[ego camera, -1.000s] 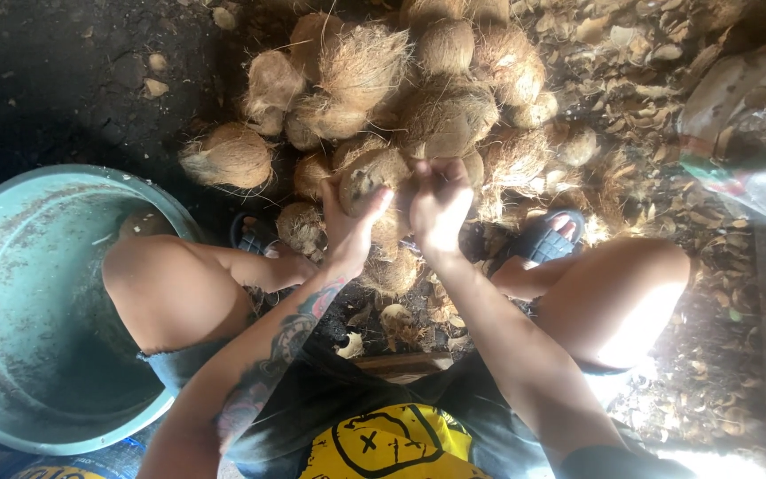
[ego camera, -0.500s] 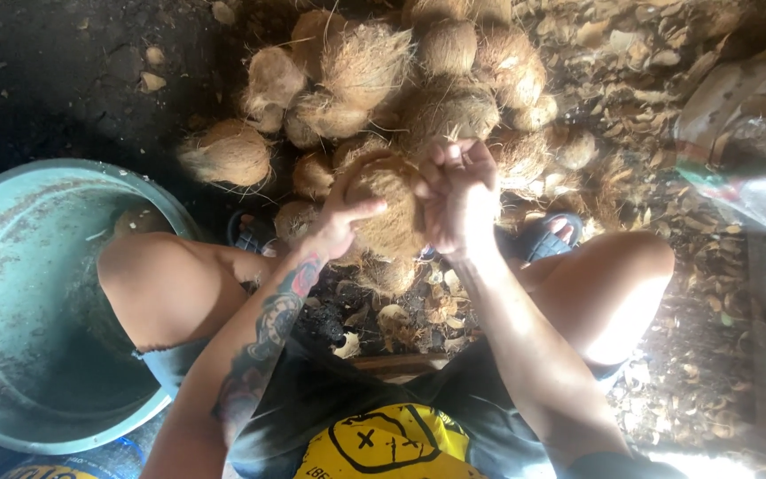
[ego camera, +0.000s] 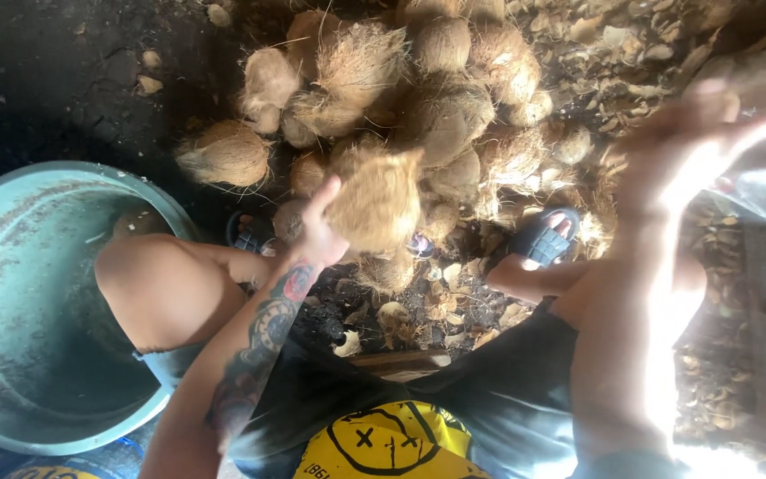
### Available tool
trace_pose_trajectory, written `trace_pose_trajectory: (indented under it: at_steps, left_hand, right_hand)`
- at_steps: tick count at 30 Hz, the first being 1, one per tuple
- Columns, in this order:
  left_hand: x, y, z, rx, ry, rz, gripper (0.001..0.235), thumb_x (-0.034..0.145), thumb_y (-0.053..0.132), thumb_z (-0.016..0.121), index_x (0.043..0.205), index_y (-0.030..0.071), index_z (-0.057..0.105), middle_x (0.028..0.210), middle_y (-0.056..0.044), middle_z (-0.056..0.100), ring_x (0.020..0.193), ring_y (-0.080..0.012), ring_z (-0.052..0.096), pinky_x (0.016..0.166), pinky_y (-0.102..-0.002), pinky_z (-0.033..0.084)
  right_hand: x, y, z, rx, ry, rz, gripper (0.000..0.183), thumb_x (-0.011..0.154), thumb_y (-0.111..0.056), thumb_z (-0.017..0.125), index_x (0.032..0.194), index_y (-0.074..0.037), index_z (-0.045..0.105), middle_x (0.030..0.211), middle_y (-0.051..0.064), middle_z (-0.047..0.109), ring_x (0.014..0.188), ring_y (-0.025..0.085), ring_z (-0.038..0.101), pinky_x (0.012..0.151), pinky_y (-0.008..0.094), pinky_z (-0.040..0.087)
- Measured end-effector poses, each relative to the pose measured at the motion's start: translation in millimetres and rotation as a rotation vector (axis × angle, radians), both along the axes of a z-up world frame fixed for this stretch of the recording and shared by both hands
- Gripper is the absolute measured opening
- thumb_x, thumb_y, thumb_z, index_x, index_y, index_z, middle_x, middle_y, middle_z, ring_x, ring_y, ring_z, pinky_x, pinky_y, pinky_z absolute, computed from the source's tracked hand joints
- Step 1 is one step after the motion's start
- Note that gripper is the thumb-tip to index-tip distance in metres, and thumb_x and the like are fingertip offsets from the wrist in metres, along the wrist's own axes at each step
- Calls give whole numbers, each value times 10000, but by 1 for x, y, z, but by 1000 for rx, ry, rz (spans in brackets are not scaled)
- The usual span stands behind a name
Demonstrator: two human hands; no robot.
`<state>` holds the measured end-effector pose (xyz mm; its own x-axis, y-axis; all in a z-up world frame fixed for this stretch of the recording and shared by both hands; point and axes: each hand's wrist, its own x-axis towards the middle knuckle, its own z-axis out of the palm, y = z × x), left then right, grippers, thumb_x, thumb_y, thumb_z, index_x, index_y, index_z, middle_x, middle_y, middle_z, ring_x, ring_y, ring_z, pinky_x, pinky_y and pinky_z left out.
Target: The person sits on the ground and uses a machete to peel the husk off a coconut. They rotate the coconut to remove the fibrous outer layer and then place the peeled coconut into a nearby basin.
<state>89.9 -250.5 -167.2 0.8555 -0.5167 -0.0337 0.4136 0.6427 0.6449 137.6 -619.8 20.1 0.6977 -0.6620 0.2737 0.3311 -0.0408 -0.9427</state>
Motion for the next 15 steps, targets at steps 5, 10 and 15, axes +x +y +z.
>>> trace_pose_trajectory:
  at_steps: [5,10,15]
  left_hand:
    - [9,-11,-26,36,376,337,673,824,363,885,1382,54,671,1281,-183,736,1153,-349,725,1048,-525,576]
    - [5,-29,35,63,244,297,714,840,351,847,1416,39,564,1341,-268,673,1227,-409,673,1115,-581,521]
    - [-4,-24,46,204,171,191,835,843,431,819,1492,69,439,1462,-262,566,1381,-411,540,1220,-555,367]
  right_hand:
    - [-72,110,-11,-30,1010,497,753,988,-621,591,1574,-205,366,1507,113,516,1196,189,559,1036,379,456]
    - [-71,157,-80,-637,-102,788,426,986,-200,756,1362,-73,599,1018,148,633,632,190,564,627,352,605]
    - [-43,132,-261,-1536,-360,264,540,926,-92,723,1452,-117,602,948,90,472,783,206,484,609,398,555]
